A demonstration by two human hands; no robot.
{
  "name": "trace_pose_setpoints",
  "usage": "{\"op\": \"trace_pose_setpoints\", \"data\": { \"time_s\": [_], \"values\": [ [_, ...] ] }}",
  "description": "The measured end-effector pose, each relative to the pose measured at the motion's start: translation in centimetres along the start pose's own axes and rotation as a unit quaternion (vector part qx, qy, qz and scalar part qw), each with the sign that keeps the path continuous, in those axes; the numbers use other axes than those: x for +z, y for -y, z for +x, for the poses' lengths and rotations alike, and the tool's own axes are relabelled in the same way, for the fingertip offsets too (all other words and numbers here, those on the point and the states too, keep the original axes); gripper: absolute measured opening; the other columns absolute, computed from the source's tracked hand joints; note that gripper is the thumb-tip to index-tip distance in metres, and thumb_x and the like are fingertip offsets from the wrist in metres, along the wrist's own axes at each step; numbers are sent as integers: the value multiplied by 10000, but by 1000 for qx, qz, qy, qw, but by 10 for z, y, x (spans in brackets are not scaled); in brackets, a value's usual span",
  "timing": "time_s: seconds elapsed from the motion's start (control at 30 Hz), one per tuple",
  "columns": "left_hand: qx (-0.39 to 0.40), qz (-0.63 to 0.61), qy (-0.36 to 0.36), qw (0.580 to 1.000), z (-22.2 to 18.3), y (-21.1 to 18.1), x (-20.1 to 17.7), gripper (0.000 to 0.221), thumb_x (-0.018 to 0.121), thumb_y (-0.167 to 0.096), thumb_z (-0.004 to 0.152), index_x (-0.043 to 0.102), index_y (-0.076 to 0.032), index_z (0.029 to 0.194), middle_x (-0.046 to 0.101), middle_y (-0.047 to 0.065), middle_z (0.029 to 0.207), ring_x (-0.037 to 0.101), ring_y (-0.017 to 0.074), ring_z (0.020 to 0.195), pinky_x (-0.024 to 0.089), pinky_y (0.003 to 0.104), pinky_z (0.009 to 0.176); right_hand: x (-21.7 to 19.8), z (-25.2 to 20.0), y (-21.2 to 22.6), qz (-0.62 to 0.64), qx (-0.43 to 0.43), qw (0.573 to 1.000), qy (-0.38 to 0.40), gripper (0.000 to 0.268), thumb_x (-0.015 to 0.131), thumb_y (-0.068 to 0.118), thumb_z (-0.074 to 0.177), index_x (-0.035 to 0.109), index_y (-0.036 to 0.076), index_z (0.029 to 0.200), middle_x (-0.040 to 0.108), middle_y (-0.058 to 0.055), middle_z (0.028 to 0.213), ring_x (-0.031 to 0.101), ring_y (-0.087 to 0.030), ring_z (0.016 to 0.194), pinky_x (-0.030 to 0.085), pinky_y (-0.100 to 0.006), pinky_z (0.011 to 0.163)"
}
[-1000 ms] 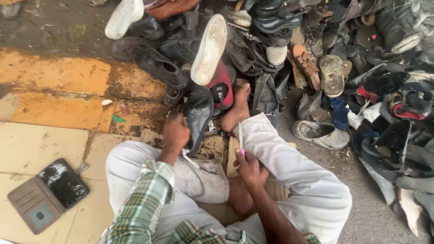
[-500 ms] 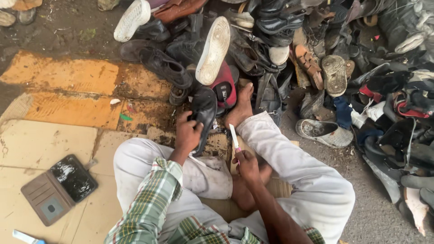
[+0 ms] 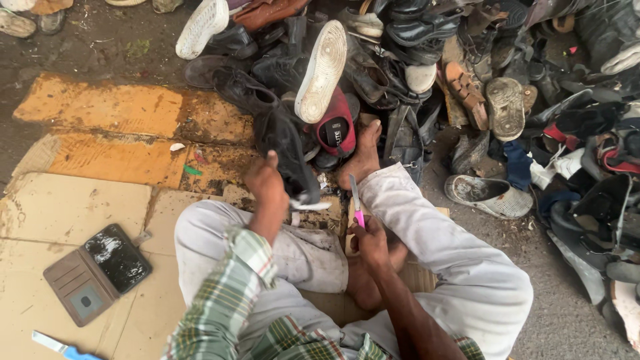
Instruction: The person repairs shoes by hand using a small knife to trim material and applying adhesive to various footwear items while sitting among a large pile of shoes.
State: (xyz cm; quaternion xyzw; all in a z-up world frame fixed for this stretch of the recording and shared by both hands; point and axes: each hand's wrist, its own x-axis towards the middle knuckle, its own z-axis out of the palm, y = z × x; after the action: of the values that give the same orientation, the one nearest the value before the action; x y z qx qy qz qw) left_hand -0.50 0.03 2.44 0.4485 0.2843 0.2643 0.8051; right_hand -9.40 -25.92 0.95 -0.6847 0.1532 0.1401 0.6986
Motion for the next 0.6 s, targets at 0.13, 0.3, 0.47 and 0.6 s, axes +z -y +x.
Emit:
{"op": "trace_pose_setpoints", "data": {
  "time_s": [0.13,0.3,0.47,0.6],
  "values": [
    [-13,235,81,968,-28,32,-5,449,709,-47,861,665,-30,1307,675,63,1211,670,215,1114,517,381,954,-1,-5,16,-4,-13,1000,-6,209,587,41,927,617,-5,1128,660,-86,798,512,-130,506,406,-293,457],
    [191,691,345,605,-23,-19,-7,557,648,-50,900,575,-42,1452,685,160,1273,556,322,1228,430,448,1044,-10,-21,44,-75,9,995,-58,226,592,51,914,637,42,1135,676,-88,811,543,-125,556,443,-283,510],
    [284,733,460,412,-3,-41,5,345,639,-104,953,676,-105,1296,676,63,1336,545,243,1300,401,410,1130,-9,-19,43,-34,0,997,-70,178,592,44,924,624,6,1095,670,-66,799,530,-130,556,425,-294,499],
    [326,681,486,441,12,-21,5,517,685,-40,810,636,-119,1318,661,55,1293,547,266,1204,401,456,1036,-6,-13,29,-9,16,998,-56,172,593,61,925,612,37,1094,647,-50,755,506,-137,535,402,-295,484]
  ]
}}
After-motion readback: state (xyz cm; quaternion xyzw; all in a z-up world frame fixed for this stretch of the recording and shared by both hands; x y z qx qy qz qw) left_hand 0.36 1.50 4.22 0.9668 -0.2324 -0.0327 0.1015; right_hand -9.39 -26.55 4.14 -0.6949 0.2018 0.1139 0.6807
